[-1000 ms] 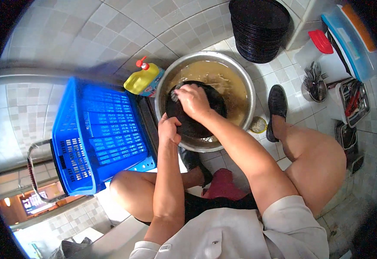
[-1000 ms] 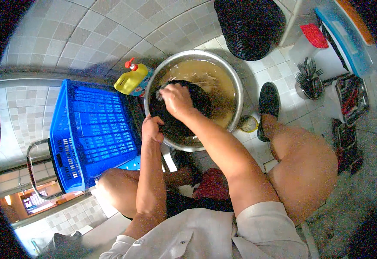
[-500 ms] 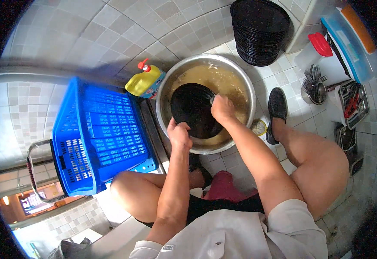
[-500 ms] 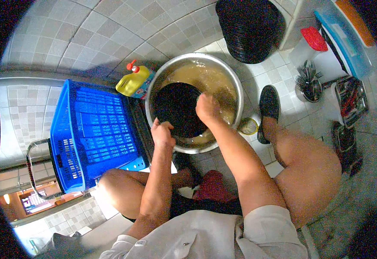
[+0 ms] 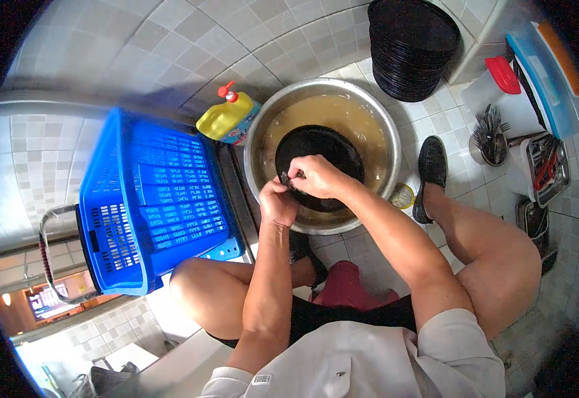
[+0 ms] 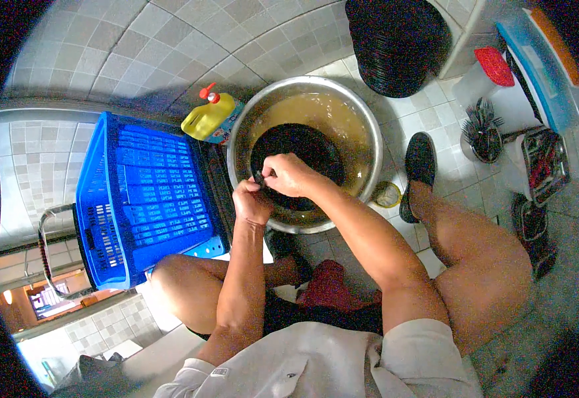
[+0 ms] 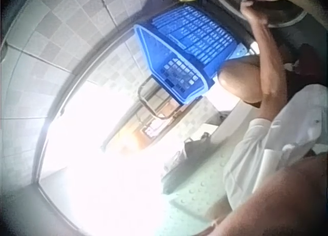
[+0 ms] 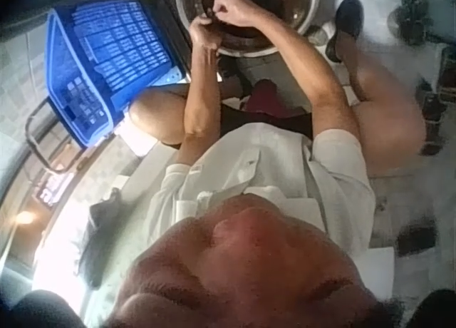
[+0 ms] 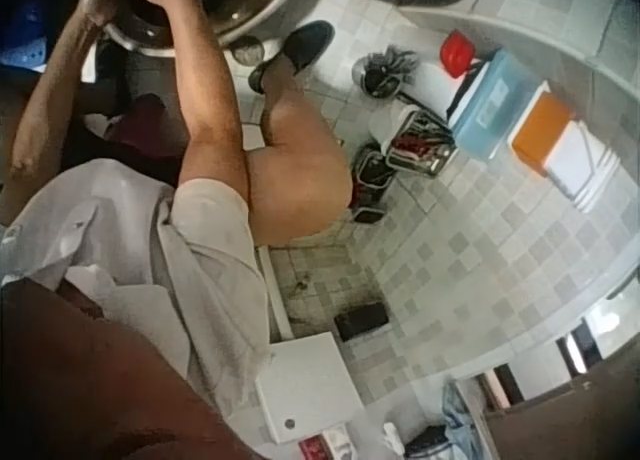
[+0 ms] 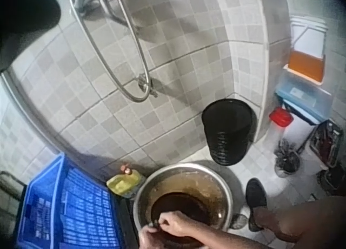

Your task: Washing a black tray or lid in a basin of water using a scrub pad.

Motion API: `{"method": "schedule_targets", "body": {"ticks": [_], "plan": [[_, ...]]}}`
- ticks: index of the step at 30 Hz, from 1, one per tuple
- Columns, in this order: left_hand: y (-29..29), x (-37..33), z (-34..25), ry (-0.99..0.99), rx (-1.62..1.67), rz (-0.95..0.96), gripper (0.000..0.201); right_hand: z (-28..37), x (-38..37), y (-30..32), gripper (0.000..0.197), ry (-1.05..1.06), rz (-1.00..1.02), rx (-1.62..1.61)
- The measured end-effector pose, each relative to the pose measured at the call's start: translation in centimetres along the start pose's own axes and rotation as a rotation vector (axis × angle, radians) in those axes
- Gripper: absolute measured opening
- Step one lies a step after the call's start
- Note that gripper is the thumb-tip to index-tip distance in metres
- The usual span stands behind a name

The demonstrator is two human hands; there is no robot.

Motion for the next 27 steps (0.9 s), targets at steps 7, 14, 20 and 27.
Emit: {"method": "schedule_targets", "body": {"ticks": [7,14,20,27], "plan": [[3.3,0.6,-0.8,-0.057,-0.113,-0.529,0.028,-2.1,2.1,-0.2,0.012,-0.315,0.185,0.286],[4.2,-0.6,0.4,-0.107,-0.281,-0.412,0.05,-5.4,1.7,9.3,0.014,-0.456,-0.281,0.513],[1.3,-0.2,1.6,-0.062,-0.188,-0.228,0.037,-2.4,-1.7,2.9,0.014,0.064,-0.09,0.116],[2.0,-1.1,0.6,-0.124,-0.2,-0.238,0.038,-5.6,0.6,8.9,0.007,-0.142,-0.413,0.375]]}}
Point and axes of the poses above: each hand's wrist, its own x-axis away from the middle knuckle, its own y-axis out of the back of the hand, z = x × y, the point moved 10 cm from there along -x, towards the middle knuckle, and after that the axes turned 13 degrees about -x, right-handed, at the moved point
